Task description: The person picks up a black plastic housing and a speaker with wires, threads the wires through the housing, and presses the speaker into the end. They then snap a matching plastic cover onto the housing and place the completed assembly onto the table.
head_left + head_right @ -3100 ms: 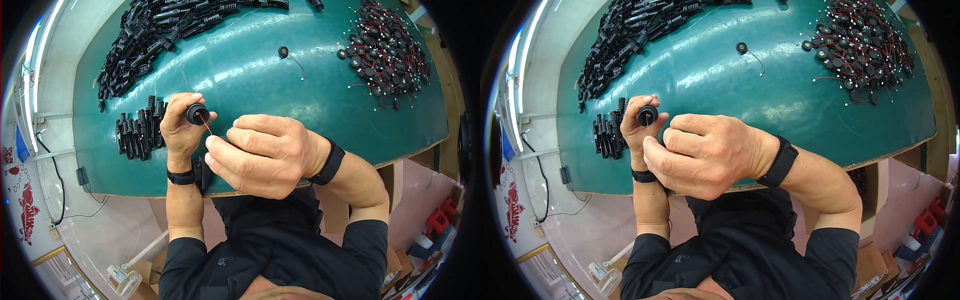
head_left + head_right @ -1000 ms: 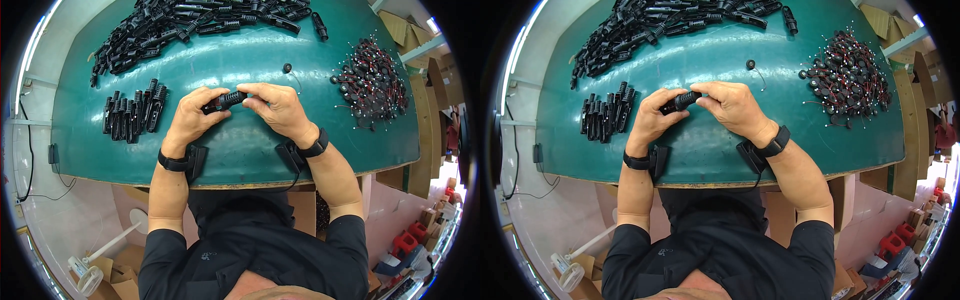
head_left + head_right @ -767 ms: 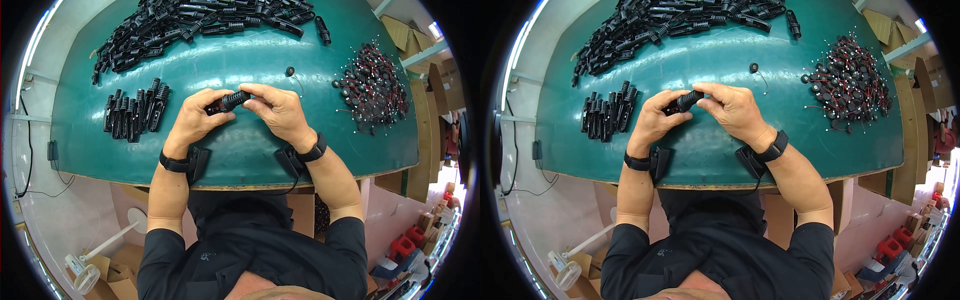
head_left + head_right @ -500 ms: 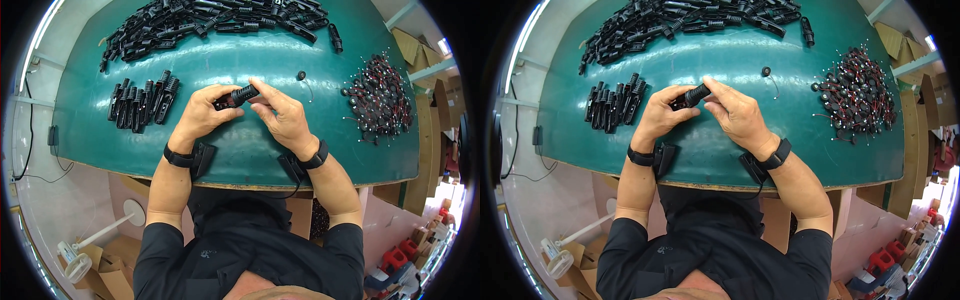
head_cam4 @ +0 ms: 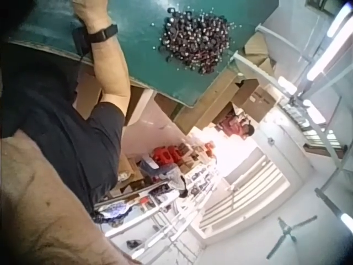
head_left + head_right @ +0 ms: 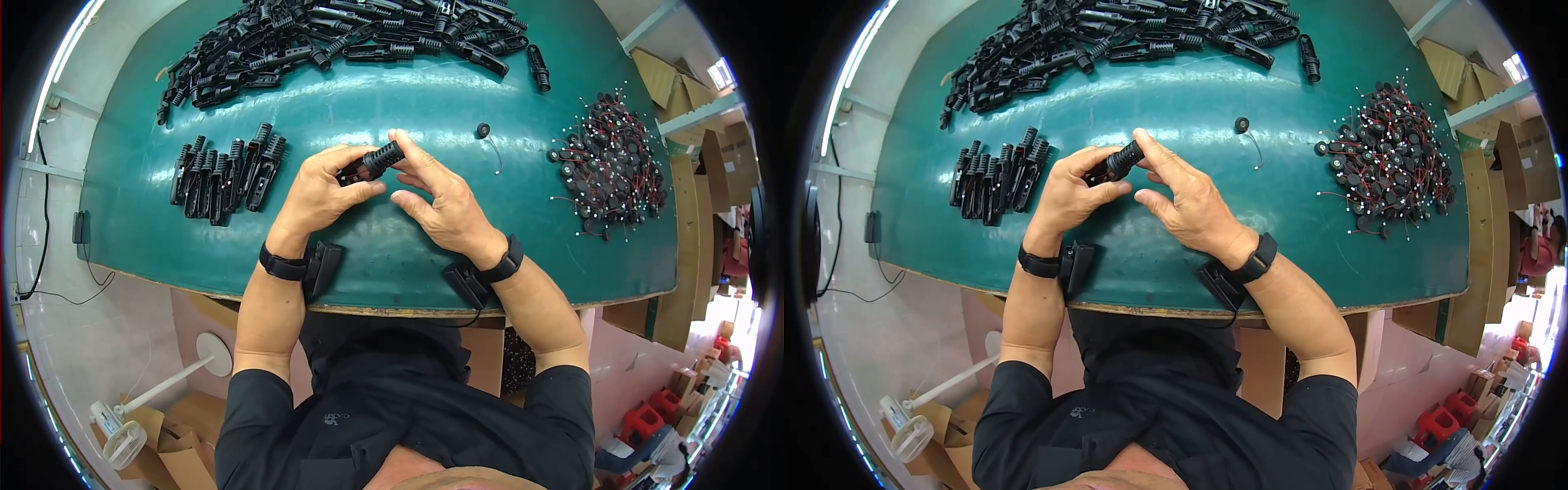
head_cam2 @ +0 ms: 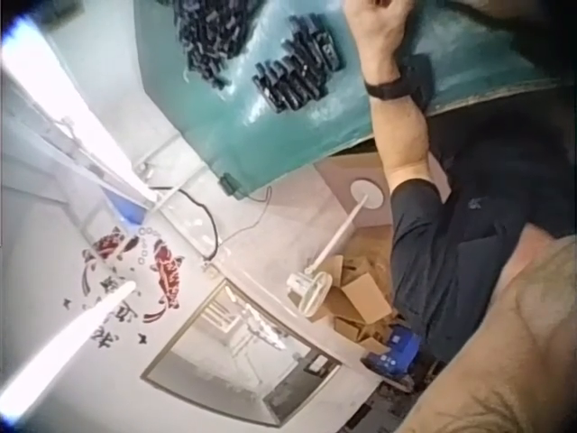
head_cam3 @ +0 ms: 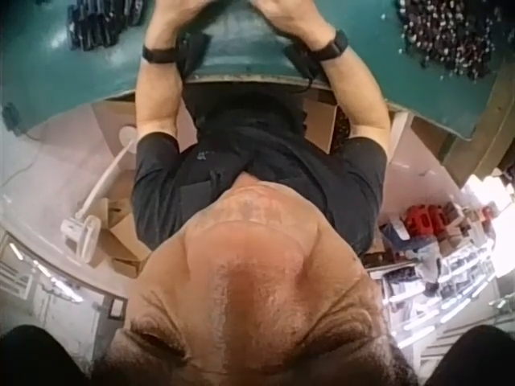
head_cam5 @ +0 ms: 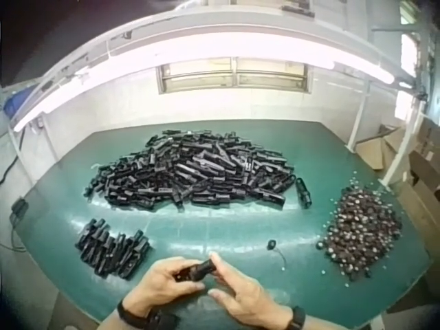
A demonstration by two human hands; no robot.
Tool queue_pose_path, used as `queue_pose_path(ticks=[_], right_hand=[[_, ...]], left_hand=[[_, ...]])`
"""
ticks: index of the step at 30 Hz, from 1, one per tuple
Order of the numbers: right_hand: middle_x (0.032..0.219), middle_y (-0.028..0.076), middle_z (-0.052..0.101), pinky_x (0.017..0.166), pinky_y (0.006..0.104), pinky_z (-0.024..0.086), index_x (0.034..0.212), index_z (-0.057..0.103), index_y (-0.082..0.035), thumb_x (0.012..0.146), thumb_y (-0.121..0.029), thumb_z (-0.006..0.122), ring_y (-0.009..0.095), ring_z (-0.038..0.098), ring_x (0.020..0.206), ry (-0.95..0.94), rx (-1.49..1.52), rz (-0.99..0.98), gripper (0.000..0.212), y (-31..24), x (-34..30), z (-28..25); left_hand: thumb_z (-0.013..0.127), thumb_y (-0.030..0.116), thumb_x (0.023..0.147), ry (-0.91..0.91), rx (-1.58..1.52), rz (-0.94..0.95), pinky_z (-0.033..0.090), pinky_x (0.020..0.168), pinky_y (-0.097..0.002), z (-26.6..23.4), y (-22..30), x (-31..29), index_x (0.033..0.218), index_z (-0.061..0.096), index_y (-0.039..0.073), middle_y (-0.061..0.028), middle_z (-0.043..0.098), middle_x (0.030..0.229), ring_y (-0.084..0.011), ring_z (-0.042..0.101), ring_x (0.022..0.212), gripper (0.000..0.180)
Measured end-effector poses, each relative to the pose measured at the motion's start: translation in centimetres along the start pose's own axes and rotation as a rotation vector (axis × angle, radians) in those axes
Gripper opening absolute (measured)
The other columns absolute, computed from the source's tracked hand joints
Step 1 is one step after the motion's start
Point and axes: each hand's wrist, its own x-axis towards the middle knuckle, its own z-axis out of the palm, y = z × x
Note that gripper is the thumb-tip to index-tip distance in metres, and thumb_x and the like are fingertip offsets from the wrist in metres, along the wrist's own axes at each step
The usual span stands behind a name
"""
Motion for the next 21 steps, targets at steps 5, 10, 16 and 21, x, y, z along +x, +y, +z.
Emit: queue_pose_path(ticks=[5,10,16,21], right_hand=[[0.165,0.016,0.04,0.113,0.0418,0.05,0.166,0.026,-0.01,0.09,-0.023,0.084,0.031,0.055,0.14,0.01,-0.146,-0.075,0.097,0.2,0.0,-1.6],[0.166,0.02,0.037,0.116,0.044,0.045,0.168,0.017,-0.009,0.08,-0.041,0.091,0.034,0.052,0.143,0.023,-0.078,-0.097,0.12,1.4,0.2,-1.8],[0.167,0.026,0.032,0.117,0.0458,0.043,0.169,0.008,-0.008,0.077,-0.045,0.093,0.036,0.051,0.144,-0.038,0.083,-0.042,0.13,2.0,0.4,-0.9],[0.167,0.026,0.032,0.116,0.0467,0.044,0.169,0.006,-0.009,0.076,-0.046,0.093,0.037,0.051,0.144,0.015,0.034,-0.065,0.133,1.6,0.3,-0.5]], left_hand=[[0.09,0.01,0.077,0.005,0.014,-0.007,0.048,0.071,-0.0275,0.7,1.0,0.3,0.122,0.075,0.004,-0.0012,0.062,0.086,-0.0117,0.058,0.077,0.048],[0.087,0.01,0.075,-0.097,0.143,0.091,0.049,0.068,-0.0292,2.4,1.2,0.4,0.122,0.075,0.006,-0.0039,0.063,0.083,-0.0144,0.06,0.074,0.048],[0.087,0.007,0.077,-0.088,0.107,0.116,0.046,0.064,-0.0272,2.7,0.1,0.3,0.123,0.075,0.005,-0.0006,0.061,0.082,-0.0107,0.055,0.072,0.048],[0.087,0.007,0.077,-0.131,0.039,0.074,0.047,0.065,-0.0271,2.3,0.8,0.3,0.123,0.075,0.005,-0.0002,0.062,0.082,-0.0099,0.055,0.072,0.047]])
